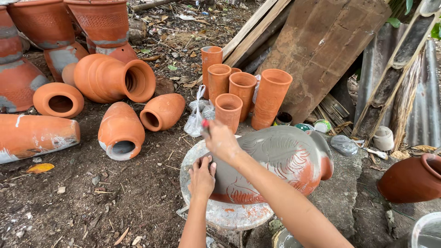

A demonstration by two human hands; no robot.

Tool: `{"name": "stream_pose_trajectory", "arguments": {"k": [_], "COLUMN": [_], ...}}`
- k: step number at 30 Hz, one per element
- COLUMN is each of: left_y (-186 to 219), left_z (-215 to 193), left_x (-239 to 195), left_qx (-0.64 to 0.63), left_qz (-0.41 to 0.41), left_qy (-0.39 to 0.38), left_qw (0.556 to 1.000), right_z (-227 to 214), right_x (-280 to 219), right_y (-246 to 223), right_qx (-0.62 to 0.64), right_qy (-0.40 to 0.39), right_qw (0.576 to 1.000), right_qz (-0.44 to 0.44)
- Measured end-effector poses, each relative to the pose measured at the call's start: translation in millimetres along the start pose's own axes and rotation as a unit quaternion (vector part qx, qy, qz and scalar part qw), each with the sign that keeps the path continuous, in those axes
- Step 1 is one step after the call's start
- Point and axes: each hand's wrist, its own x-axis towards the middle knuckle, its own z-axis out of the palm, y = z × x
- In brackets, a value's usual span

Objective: The person applies a grey slip or clay mixture onto a red clay pot by hand and using a brush, then uses their fingers to smooth the surface and carve decorative patterns into the wet clay.

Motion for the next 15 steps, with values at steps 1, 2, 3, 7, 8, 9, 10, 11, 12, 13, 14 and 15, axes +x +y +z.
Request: {"name": "stream_pose_trajectory", "arguments": {"k": [1,2,3,7,8,9,10,11,12,13,14,15], "left_y": [1.2,5.2,11.5,35.7,39.5,40.5,40.3,39.2,37.4,34.0,28.9,23.5], "left_z": [-2.5,-7.3,-12.7,-38.9,-42.3,-45.4,-47.2,-48.3,-48.2,-46.1,-43.2,-40.4], "left_x": [-3.4,-5.6,-6.9,-10.2,-10.1,-10.3,-10.5,-9.4,-6.3,-4.4,-2.5,2.5], "left_qx": [-0.002,-0.003,-0.004,-0.001,-0.006,-0.009,-0.013,-0.014,-0.015,-0.017,-0.029,-0.042], "left_qz": [-0.002,-0.029,-0.056,-0.105,-0.101,-0.099,-0.097,-0.107,-0.116,-0.125,-0.118,-0.111], "left_qy": [0.000,-0.021,-0.042,-0.087,-0.086,-0.086,-0.085,-0.096,-0.106,-0.117,-0.108,-0.098], "left_qw": [1.000,0.999,0.998,0.991,0.991,0.991,0.992,0.990,0.987,0.985,0.987,0.988], "right_z": [2.4,-7.4,-28.9,-117.2,-136.6,-149.2,-151.2,-149.3,-146.0,-133.5,-111.7,-90.4], "right_x": [0.2,3.8,8.6,9.0,8.1,6.4,5.6,5.4,5.9,-0.3,-13.0,-29.9], "right_y": [-0.4,14.0,40.5,130.5,142.0,146.2,142.4,133.8,122.3,106.3,84.9,61.4], "right_qx": [0.083,0.098,0.110,-0.050,-0.098,-0.144,-0.202,-0.257,-0.311,-0.265,-0.216,-0.173], "right_qy": [0.060,0.048,0.035,0.124,0.141,0.156,0.151,0.146,0.139,0.094,0.049,0.073], "right_qw": [0.995,0.990,0.978,0.970,0.963,0.953,0.951,0.945,0.935,0.951,0.962,0.982], "right_qz": [0.008,0.090,0.173,0.204,0.210,0.215,0.177,0.139,0.100,0.130,0.159,0.014]}}
